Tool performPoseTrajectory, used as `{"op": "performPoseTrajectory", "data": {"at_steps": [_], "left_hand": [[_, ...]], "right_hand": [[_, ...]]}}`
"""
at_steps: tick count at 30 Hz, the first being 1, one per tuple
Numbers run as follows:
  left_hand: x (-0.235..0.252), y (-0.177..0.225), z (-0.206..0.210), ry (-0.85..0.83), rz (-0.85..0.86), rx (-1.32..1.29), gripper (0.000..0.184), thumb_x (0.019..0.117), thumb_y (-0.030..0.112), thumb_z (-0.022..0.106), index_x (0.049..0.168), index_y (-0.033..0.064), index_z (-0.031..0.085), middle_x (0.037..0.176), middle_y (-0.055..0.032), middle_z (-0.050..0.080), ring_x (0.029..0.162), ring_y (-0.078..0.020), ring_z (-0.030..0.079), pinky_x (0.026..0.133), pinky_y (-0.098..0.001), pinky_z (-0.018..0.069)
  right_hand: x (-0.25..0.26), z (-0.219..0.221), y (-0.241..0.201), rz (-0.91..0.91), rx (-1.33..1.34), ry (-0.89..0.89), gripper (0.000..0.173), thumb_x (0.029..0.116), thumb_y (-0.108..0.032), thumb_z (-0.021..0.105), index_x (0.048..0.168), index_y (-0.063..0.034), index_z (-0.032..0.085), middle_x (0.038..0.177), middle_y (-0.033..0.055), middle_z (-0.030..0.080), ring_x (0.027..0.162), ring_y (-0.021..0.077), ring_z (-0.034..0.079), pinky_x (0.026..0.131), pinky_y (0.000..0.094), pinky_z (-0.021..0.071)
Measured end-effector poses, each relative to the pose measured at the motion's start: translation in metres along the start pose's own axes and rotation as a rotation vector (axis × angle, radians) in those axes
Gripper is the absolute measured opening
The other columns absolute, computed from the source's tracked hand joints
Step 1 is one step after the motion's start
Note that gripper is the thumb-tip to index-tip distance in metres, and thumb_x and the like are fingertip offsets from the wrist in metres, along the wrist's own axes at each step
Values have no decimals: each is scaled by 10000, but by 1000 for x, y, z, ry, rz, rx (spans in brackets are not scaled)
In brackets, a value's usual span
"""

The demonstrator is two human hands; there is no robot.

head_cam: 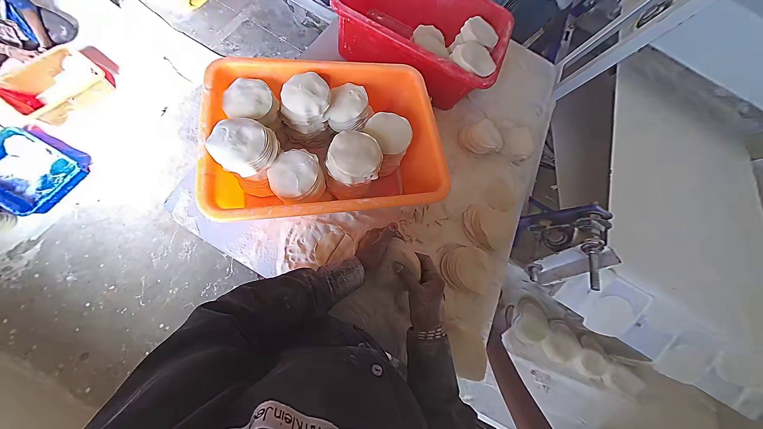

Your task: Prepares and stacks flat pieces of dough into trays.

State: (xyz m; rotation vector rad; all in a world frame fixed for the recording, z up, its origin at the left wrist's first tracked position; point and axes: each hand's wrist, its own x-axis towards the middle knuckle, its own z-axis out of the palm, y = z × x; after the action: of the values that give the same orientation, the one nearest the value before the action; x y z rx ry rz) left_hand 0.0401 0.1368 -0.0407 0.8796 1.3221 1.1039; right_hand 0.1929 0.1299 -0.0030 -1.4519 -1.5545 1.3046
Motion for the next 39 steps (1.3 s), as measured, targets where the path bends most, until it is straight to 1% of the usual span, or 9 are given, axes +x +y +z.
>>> {"op": "performPoseTrajectory", "data": {"at_steps": [3,6,9,14,19,28,31,34,39], "left_hand": [[-7,22,-4,-213,-122,-154,360,1052,315,516,1163,-14,611,1049,-90,642,949,-100,617,889,-304,512],[-14,51,-9,-253,-272,-85,450,972,161,670,1334,-31,483,1175,-180,607,1006,-192,626,904,-354,525],[-19,73,-18,-214,-195,-4,573,937,103,670,1427,-14,396,1243,-218,582,1061,-232,629,919,-384,535],[-24,129,-37,-172,-41,-64,539,963,79,603,1449,18,380,1183,-161,608,971,-171,657,809,-329,574],[24,176,-68,21,109,35,506,983,44,588,1445,23,384,1162,-189,620,938,-242,647,791,-405,558],[141,177,-135,202,81,543,508,958,63,635,1419,-40,449,1266,-276,612,1174,-393,610,1020,-554,470],[138,176,-139,205,128,705,549,964,100,649,1440,-60,426,1346,-304,564,1266,-424,556,1080,-563,428],[113,183,-134,208,261,817,587,976,142,642,1476,-50,403,1450,-299,483,1345,-434,487,1119,-566,390],[36,172,-108,198,738,577,325,1025,178,513,1290,19,615,1305,-135,631,1176,-189,634,937,-340,565]], "right_hand": [[4,-19,-12,109,233,10,338,929,-138,633,1219,32,602,990,52,726,892,73,712,812,250,607],[9,-29,-31,260,194,-77,361,1049,-180,483,1354,12,505,1089,72,672,942,79,687,806,260,595],[14,-35,-52,338,203,-190,419,1042,-161,459,1431,-8,427,1120,109,659,920,138,711,738,307,625],[42,-46,-97,86,304,-325,426,949,-132,542,1347,5,479,1067,57,703,910,119,723,769,274,627],[114,-20,-147,-7,225,-290,305,1035,-73,536,1333,-7,518,1060,109,696,883,147,719,775,301,616],[231,61,-139,-1,-138,-171,434,1004,-230,667,1337,29,563,1204,247,659,1030,344,686,910,511,562],[221,50,-146,-84,-352,-163,461,1008,-290,659,1356,-5,561,1169,218,675,973,353,694,865,545,558],[174,6,-139,-180,-309,-176,410,1022,-253,629,1351,-14,574,1117,152,693,832,216,710,744,407,604],[64,-73,-81,31,-444,-253,251,1003,-194,661,1200,-38,666,972,90,726,795,184,710,746,393,602]]}}
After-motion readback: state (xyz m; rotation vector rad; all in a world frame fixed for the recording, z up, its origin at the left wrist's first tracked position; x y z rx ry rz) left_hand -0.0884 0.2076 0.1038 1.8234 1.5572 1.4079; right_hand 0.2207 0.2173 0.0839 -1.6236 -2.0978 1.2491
